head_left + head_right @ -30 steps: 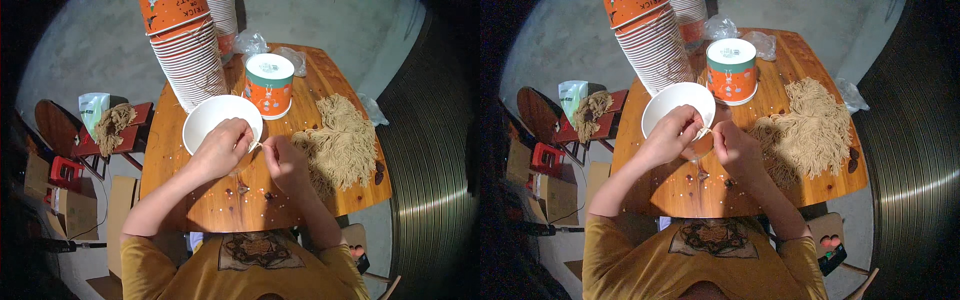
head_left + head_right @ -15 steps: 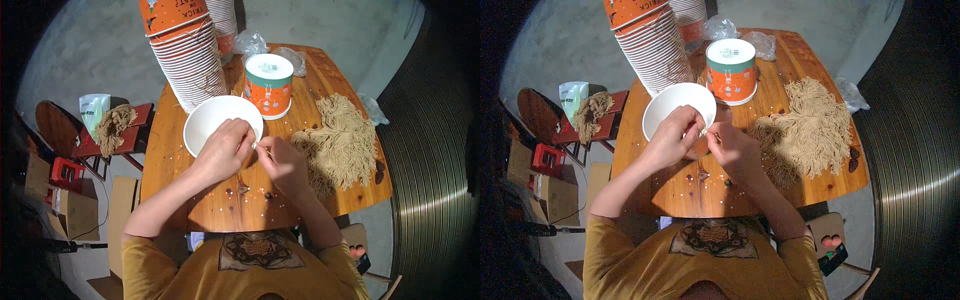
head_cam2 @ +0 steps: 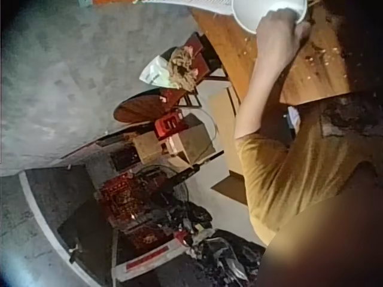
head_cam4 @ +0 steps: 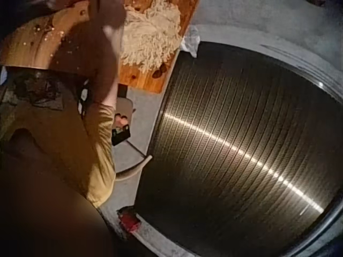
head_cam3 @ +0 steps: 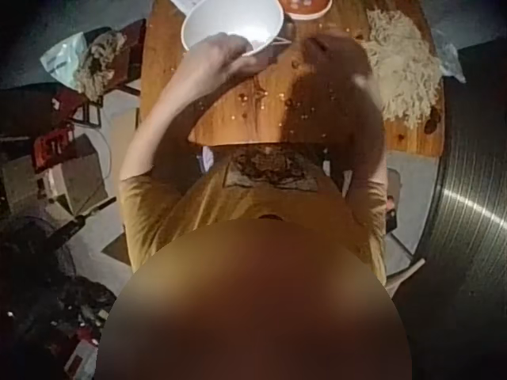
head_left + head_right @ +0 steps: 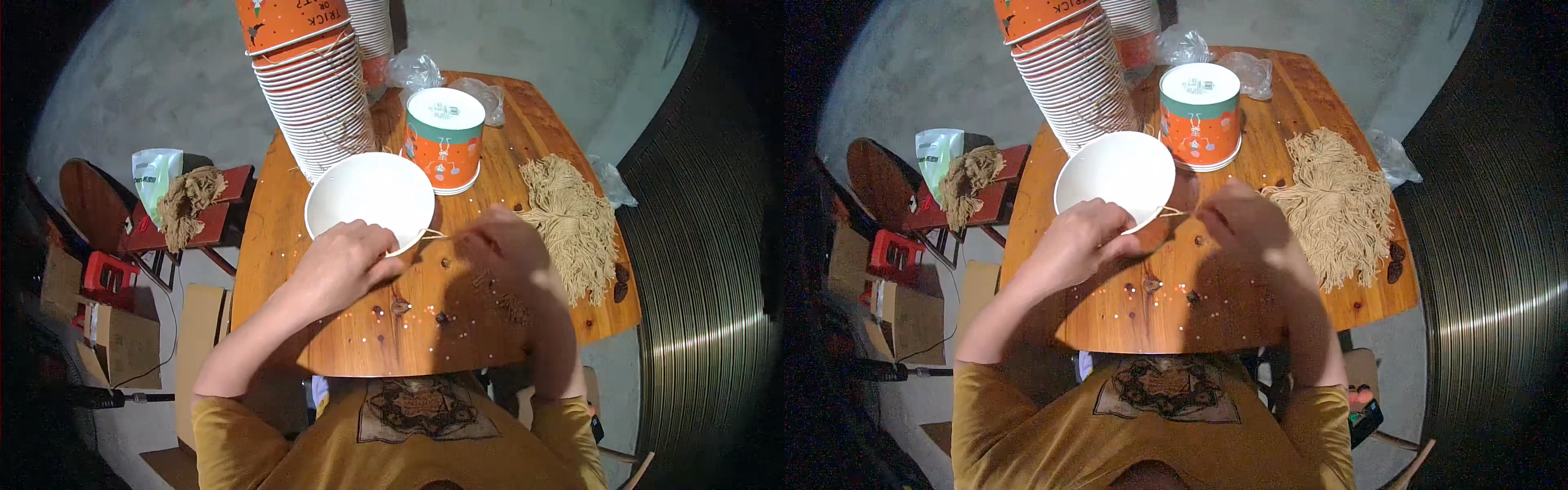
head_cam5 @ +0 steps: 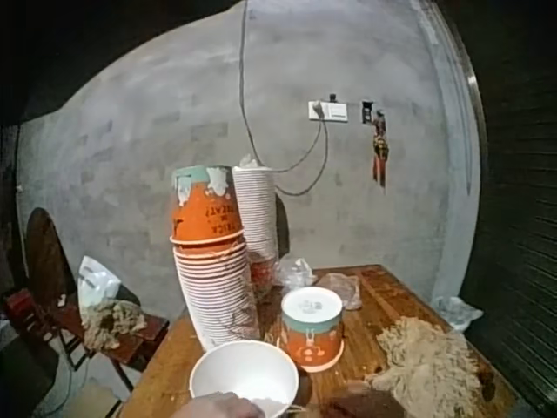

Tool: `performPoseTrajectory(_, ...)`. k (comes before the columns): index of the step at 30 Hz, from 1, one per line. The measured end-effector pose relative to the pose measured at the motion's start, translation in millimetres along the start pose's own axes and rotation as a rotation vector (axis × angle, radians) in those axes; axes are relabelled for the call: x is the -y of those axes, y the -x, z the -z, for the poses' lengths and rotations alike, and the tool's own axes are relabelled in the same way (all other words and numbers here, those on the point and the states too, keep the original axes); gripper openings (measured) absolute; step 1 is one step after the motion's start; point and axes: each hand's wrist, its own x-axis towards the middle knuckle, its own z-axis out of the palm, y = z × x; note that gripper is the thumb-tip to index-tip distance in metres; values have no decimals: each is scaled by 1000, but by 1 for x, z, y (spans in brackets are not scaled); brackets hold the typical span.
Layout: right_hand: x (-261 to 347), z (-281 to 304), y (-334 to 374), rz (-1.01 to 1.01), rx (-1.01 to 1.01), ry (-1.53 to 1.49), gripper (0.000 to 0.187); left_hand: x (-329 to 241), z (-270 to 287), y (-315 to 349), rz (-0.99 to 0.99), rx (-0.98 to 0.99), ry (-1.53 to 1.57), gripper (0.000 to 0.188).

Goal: Threading and tying rope handles onto decorative paper buckets.

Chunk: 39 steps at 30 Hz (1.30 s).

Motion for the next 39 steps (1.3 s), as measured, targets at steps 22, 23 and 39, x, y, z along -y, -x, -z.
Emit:
performPoseTrajectory(22,24,-62,-61,253,-148,12,12,9,-21,0,104,-329,-15,16)
performPoseTrajectory(23,23,-62,-61,266,-156,57,13,10,-19,0,102,-326,-9,16)
performPoseTrajectory(39,27,-64,-68,177,-169,-85,13,12,-14,-7,269,-241,100,17)
